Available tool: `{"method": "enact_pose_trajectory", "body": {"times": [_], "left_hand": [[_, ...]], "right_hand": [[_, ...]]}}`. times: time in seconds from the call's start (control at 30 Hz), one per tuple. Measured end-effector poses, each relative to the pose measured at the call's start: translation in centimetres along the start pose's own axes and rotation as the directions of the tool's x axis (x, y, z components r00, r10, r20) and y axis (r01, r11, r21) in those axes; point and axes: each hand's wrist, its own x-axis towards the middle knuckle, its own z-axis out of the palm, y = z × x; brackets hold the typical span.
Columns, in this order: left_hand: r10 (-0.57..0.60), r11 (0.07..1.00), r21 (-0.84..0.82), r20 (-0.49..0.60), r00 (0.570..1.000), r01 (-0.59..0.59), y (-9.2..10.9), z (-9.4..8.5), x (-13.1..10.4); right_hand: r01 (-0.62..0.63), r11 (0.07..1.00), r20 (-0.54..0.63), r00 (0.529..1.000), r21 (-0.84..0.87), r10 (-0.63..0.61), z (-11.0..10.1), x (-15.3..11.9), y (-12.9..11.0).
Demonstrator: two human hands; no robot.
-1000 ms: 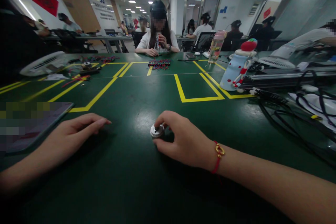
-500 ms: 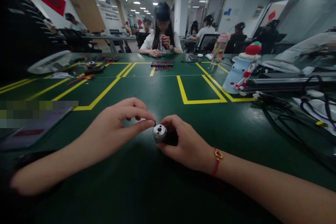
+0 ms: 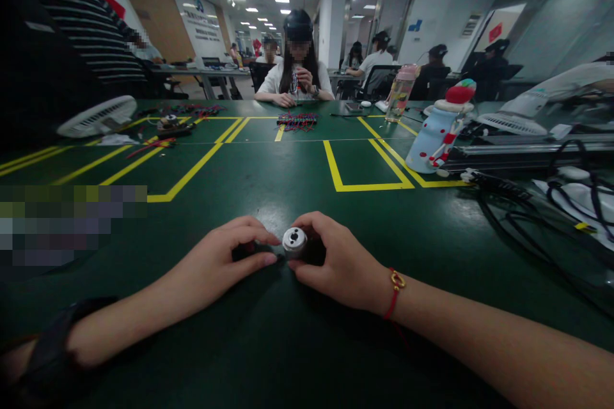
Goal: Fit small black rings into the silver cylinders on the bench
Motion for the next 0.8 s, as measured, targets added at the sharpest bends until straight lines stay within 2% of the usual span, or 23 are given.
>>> {"method": "enact_pose_trajectory", "body": {"times": [0.1, 0.17, 0.23, 0.3, 0.37, 0.43, 0.5, 0.57, 0.6, 0.67, 0.73, 0.77, 0.8], "left_hand": [[-0.085, 0.996, -0.025, -0.059, 0.995, 0.083, -1.1, -1.8, -1.1], [-0.178, 0.984, -0.028, -0.114, 0.977, 0.176, -2.3, -3.2, -2.1], [-0.310, 0.951, -0.044, -0.160, 0.937, 0.307, -3.6, -4.5, -3.0], [-0.431, 0.902, -0.086, -0.184, 0.883, 0.422, -4.6, -5.3, -3.8], [-0.481, 0.877, -0.124, -0.220, 0.849, 0.465, -5.4, -5.5, -4.3], [-0.482, 0.876, -0.146, -0.243, 0.842, 0.459, -5.7, -5.4, -4.6], [-0.486, 0.873, -0.158, -0.233, 0.842, 0.461, -5.8, -5.2, -4.6], [-0.491, 0.871, -0.160, -0.222, 0.842, 0.465, -5.8, -5.0, -4.5], [-0.489, 0.872, -0.158, -0.224, 0.843, 0.464, -5.8, -5.0, -4.5], [-0.478, 0.878, -0.154, -0.235, 0.846, 0.453, -5.5, -5.1, -4.4], [-0.469, 0.883, -0.146, -0.232, 0.852, 0.446, -4.9, -5.3, -4.4], [-0.472, 0.882, -0.141, -0.225, 0.853, 0.450, -4.6, -5.3, -4.4], [-0.479, 0.878, -0.138, -0.214, 0.851, 0.459, -4.2, -5.4, -4.3]], "right_hand": [[-0.042, 0.999, -0.044, 0.998, -0.005, 0.042, -1.2, -0.1, 0.2], [-0.099, 0.994, -0.131, 0.987, -0.045, 0.093, -2.8, -0.4, 0.9], [-0.205, 0.970, -0.258, 0.952, -0.129, 0.167, -5.3, -0.9, 2.3], [-0.350, 0.906, -0.405, 0.884, -0.240, 0.234, -8.1, -1.9, 4.3], [-0.484, 0.810, -0.546, 0.798, -0.331, 0.254, -11.0, -3.1, 6.7], [-0.585, 0.726, -0.652, 0.715, -0.361, 0.252, -13.6, -4.5, 9.0], [-0.664, 0.665, -0.704, 0.650, -0.344, 0.285, -15.5, -5.7, 11.1], [-0.700, 0.636, -0.711, 0.625, -0.325, 0.324, -16.4, -6.5, 12.4], [-0.701, 0.624, -0.719, 0.626, -0.346, 0.304, -16.6, -6.6, 12.6], [-0.654, 0.591, -0.735, 0.662, -0.472, 0.145, -15.9, -6.2, 11.8], [-0.519, 0.561, -0.655, 0.754, -0.644, -0.055, -13.9, -5.1, 9.7], [-0.413, 0.571, -0.571, 0.812, -0.709, -0.121, -12.4, -4.4, 8.2], [-0.280, 0.622, -0.447, 0.885, -0.731, -0.127, -10.7, -3.6, 6.6]]}}
